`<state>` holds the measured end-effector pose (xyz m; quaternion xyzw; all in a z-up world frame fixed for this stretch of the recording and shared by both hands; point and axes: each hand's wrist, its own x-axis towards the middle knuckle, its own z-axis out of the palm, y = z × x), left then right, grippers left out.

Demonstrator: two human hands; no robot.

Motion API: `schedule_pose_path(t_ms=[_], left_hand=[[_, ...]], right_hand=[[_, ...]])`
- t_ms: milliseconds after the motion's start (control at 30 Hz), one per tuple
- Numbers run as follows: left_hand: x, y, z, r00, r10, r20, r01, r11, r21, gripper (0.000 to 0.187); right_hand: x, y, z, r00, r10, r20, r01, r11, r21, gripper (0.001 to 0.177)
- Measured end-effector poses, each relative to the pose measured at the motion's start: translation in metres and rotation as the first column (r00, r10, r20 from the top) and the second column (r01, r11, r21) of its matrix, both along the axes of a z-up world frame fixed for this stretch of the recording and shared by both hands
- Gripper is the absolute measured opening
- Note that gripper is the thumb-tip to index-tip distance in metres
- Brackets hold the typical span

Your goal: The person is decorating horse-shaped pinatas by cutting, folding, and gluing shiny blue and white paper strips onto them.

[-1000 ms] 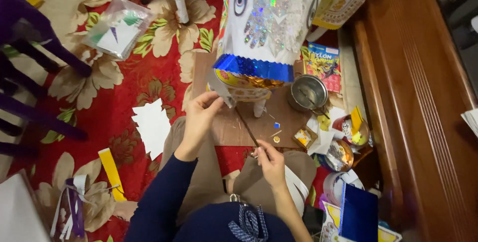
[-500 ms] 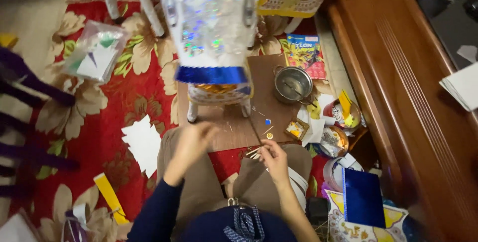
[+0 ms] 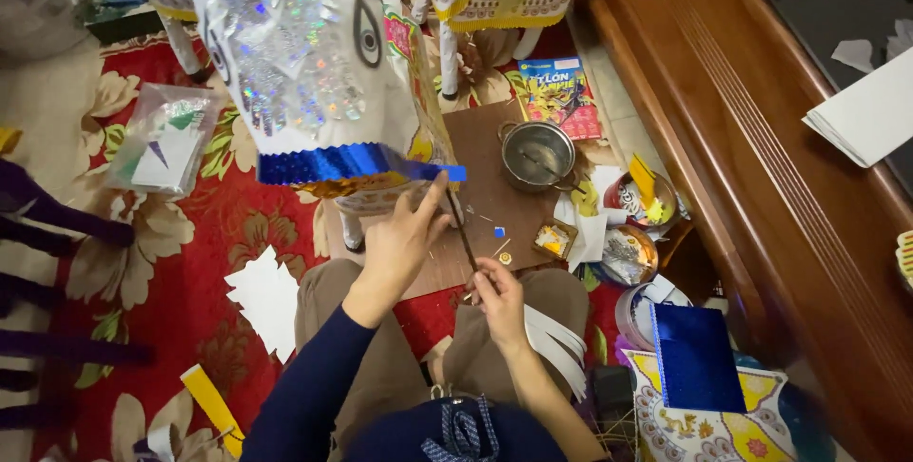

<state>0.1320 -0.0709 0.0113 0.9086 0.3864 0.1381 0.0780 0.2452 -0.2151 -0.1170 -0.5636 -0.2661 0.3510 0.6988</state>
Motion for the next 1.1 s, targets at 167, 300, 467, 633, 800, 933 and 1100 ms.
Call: schedule_pose_path(t_ms=[167,300,467,633,800,933,1100], left_hand=[[0.008,0.008,-0.002,0.983,-0.029,0.183,0.044,0.996,-0.075,0.051],[0.016,0.011,-0.017,0.867,0.034,0.497,0.054,0.985,-0.161,0.040],[0.022,0.004,0.007,0.655,0.246,0.714,0.116,0.902,-0.416,0.024],[0.017,0.006,0.017,0.606,0.277,0.745,0.118,0.896,-0.429,0.019],[0.008,0.002,0.023,0.584,0.271,0.765,0.176,0.878,-0.445,0.015],[0.003,0.007,0.016,0.536,0.333,0.776,0.207,0.839,-0.504,0.016],[0.001,0.009,0.014,0.507,0.370,0.779,0.204,0.826,-0.525,0.015]], right_hand=[[0.009,0.001,-0.009,0.999,-0.028,0.038,0.028,1.000,0.005,0.022],[0.014,0.003,-0.024,0.991,-0.064,0.114,0.066,0.998,-0.013,0.023],[0.016,0.002,-0.002,0.966,-0.089,0.244,0.080,0.996,0.044,0.023],[0.017,0.004,0.020,0.945,-0.079,0.318,0.060,0.996,0.071,0.022],[0.021,0.010,0.029,0.901,-0.120,0.416,0.101,0.993,0.068,0.022],[0.025,0.009,0.041,0.855,-0.223,0.468,0.190,0.975,0.118,0.023],[0.025,0.002,0.043,0.740,-0.274,0.614,0.174,0.960,0.218,0.022]])
